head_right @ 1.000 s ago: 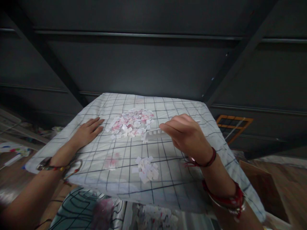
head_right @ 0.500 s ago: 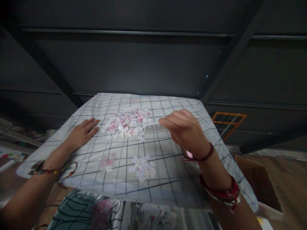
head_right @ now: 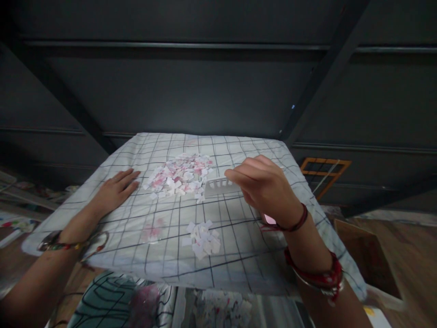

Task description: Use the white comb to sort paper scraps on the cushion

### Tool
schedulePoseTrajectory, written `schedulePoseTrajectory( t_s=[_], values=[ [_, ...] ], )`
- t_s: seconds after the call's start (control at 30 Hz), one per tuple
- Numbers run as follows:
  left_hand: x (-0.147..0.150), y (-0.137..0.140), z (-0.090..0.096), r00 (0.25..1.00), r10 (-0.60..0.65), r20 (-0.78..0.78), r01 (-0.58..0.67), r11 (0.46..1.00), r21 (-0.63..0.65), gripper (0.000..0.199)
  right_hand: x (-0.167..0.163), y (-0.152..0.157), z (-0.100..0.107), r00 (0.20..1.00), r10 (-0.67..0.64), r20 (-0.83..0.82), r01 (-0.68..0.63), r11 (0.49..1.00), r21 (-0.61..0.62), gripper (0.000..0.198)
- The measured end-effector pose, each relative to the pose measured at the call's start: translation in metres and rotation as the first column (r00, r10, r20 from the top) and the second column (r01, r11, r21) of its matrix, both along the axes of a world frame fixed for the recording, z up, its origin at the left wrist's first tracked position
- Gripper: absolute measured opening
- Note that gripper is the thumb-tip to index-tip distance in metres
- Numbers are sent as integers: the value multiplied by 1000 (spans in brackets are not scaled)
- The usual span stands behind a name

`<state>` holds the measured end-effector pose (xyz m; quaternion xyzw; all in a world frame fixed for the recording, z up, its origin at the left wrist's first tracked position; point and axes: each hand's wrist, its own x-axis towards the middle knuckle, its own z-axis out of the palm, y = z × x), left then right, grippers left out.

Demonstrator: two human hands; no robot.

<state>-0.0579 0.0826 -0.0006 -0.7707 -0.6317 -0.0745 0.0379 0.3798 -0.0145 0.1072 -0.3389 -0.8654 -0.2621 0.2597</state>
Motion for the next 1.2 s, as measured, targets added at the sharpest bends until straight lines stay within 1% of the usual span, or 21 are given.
schedulePoseTrajectory(
  t_s=[0.1, 0.27, 0.33, 0.53, 0.63, 0.73, 0.8, 0.9, 1.0, 1.07, 1.2],
  values=[
    [0, 0, 0, 1000, 1, -2, -1, 1000, 1, 59, 0, -1, 1, 1000, 14, 7, -14, 1000, -12, 34],
    [0, 0, 0, 1000, 2, -11, -2, 1000, 9, 57, 5, 1, -1, 999, -53, 7, 53, 999, 1, 29],
    [-1, 0, 0, 1000, -11, -17, 12, 1000, 16, 56, 3, 1, -2, 999, -54, -7, 54, 998, -13, 29],
    [-1, 0, 1, 1000, -8, -17, 8, 1000, 18, 58, -10, -2, -2, 997, 77, -19, -77, 997, -3, 30],
    [0, 0, 1, 1000, -8, -3, 8, 1000, 4, 59, -12, -4, -4, 994, 102, -50, -102, 995, -1, 32],
    [0, 0, 2, 1000, -17, 13, 17, 1000, 0, 59, -13, -3, -7, 994, 73, -77, -70, 997, 38, 34],
    [0, 0, 2, 1000, -16, 20, 16, 1000, 2, 58, -15, -2, -8, 997, 55, -55, -51, 997, 60, 32],
    [0, 0, 1, 1000, -10, 21, 10, 1000, -1, 59, -17, -1, -9, 997, 76, -13, -75, 996, 50, 31],
    [0, 0, 1, 1000, -9, 14, 10, 1000, -15, 60, -17, -3, -7, 995, 96, -34, -95, 994, 50, 31],
    [0, 0, 2, 1000, -8, 12, 8, 1000, -22, 60, -16, -4, -5, 994, 89, -55, -86, 994, 69, 31],
    [1, -1, 3, 1000, -1, 19, 2, 1000, -26, 59, -14, -2, -5, 999, 40, -36, -36, 995, 88, 29]
  ],
)
